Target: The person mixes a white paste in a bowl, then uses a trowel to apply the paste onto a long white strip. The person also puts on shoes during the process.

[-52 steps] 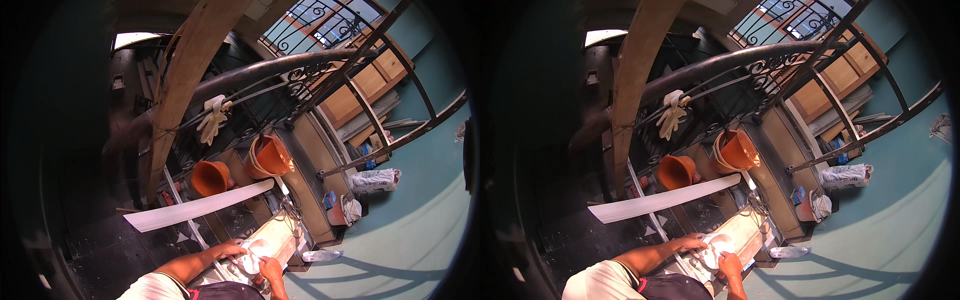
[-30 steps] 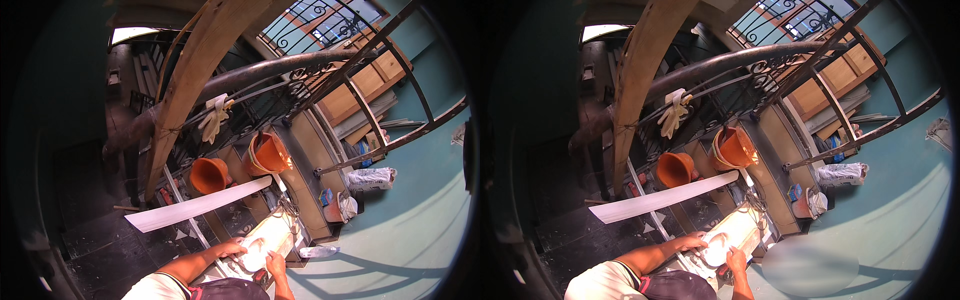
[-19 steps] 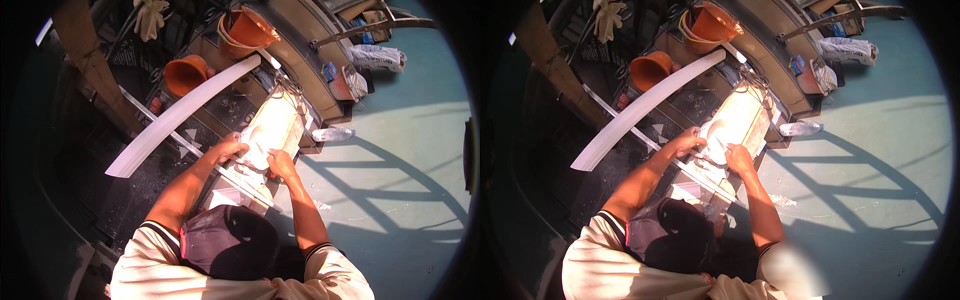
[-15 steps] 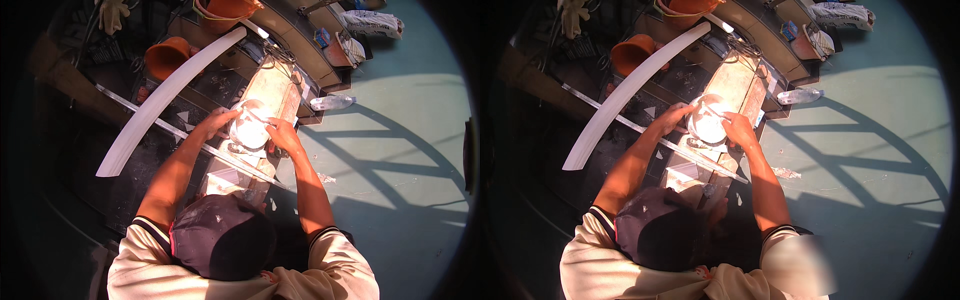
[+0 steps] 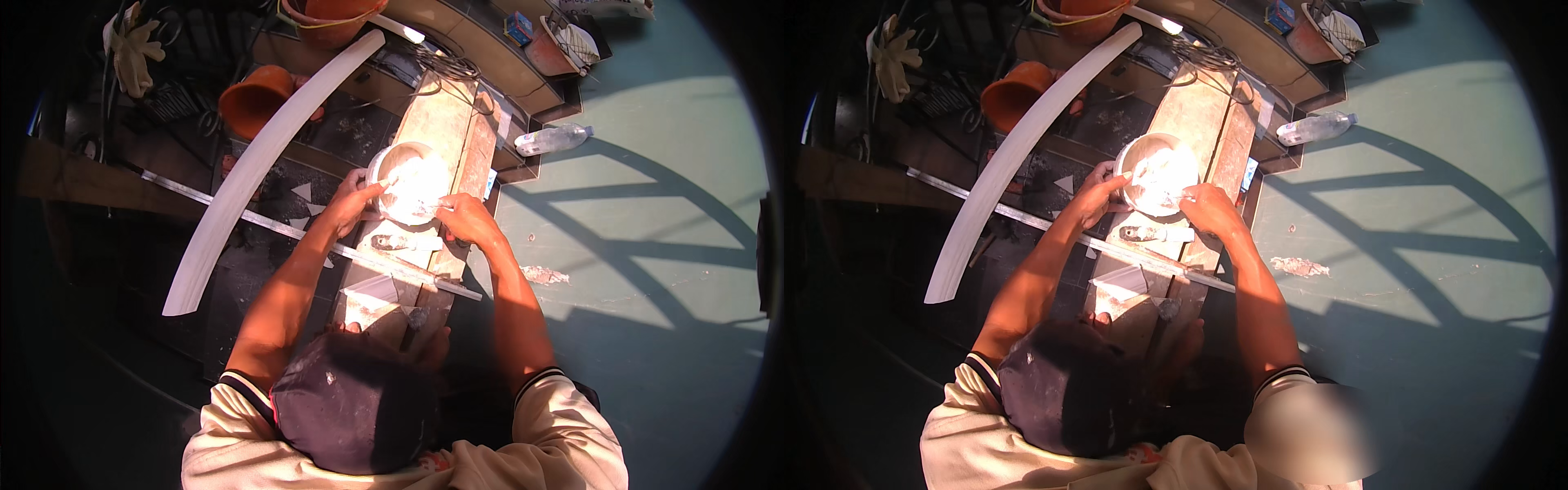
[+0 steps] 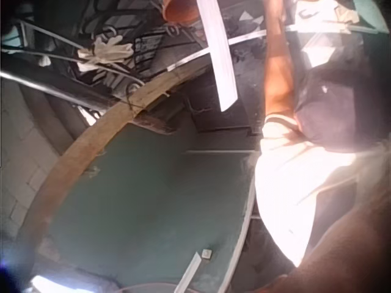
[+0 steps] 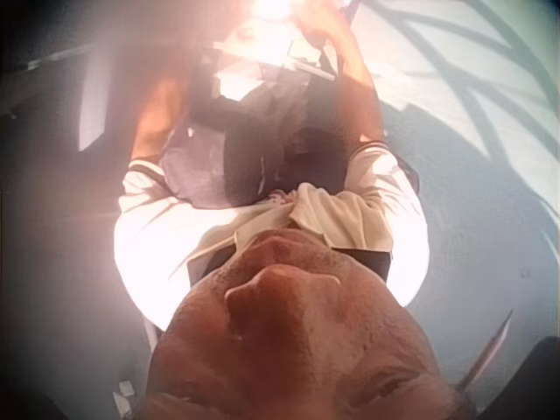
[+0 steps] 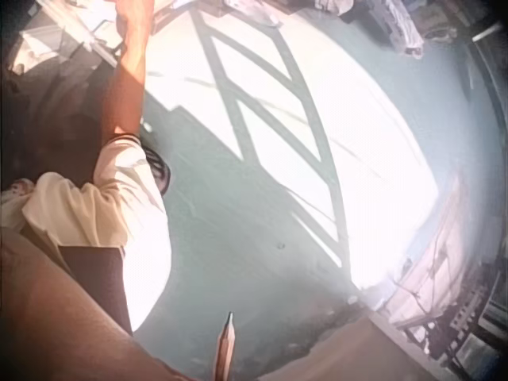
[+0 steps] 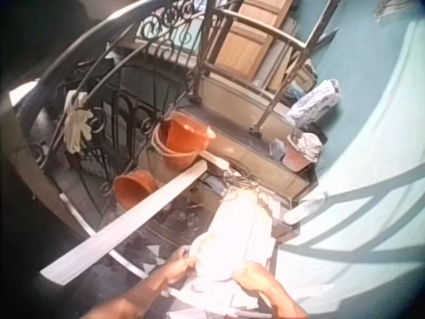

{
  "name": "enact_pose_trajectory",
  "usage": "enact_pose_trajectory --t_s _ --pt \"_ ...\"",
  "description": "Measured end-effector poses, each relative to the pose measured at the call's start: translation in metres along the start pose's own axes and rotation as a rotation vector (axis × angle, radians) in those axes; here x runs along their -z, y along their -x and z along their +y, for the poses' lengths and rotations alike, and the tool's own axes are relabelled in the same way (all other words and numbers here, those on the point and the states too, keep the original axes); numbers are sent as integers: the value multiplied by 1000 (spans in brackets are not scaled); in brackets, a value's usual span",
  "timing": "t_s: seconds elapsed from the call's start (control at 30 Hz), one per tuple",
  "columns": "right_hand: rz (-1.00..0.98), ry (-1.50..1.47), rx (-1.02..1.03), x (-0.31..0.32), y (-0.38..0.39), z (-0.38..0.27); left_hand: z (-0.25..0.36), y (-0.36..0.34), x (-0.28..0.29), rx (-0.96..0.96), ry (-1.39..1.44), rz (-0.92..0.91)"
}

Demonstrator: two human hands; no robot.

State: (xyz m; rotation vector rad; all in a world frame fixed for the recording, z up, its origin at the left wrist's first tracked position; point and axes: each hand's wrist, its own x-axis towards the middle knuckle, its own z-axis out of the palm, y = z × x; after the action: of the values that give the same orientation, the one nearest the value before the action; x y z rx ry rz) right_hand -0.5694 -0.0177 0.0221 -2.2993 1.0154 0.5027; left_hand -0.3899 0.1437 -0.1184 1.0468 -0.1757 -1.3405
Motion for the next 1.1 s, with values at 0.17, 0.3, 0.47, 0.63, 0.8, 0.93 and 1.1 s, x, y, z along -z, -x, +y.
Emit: enact_pose_trajectory --t_s 0.17,0.3,0.47,0.63,0.8,0.93,1.1 --pt "184 34 -24 11 0 -18 3 6 -7 -32 19 -14" --pt "253 289 148 -35 27 -40 7 8 -9 19 45 0" --pt "405 205 64 -20 21 -40 5 9 -11 -4 30 -1" --pt "383 166 121 -37 23 -33 4 6 -9 -3 3 2" --pt "294 210 97 -33 23 -26 20 3 -11 64 -47 44" --pt "357 -116 -89 1 9 -9 26 1 -4 84 -113 99" --pt "253 257 35 -40 25 -25 18 4 -14 23 -101 86"
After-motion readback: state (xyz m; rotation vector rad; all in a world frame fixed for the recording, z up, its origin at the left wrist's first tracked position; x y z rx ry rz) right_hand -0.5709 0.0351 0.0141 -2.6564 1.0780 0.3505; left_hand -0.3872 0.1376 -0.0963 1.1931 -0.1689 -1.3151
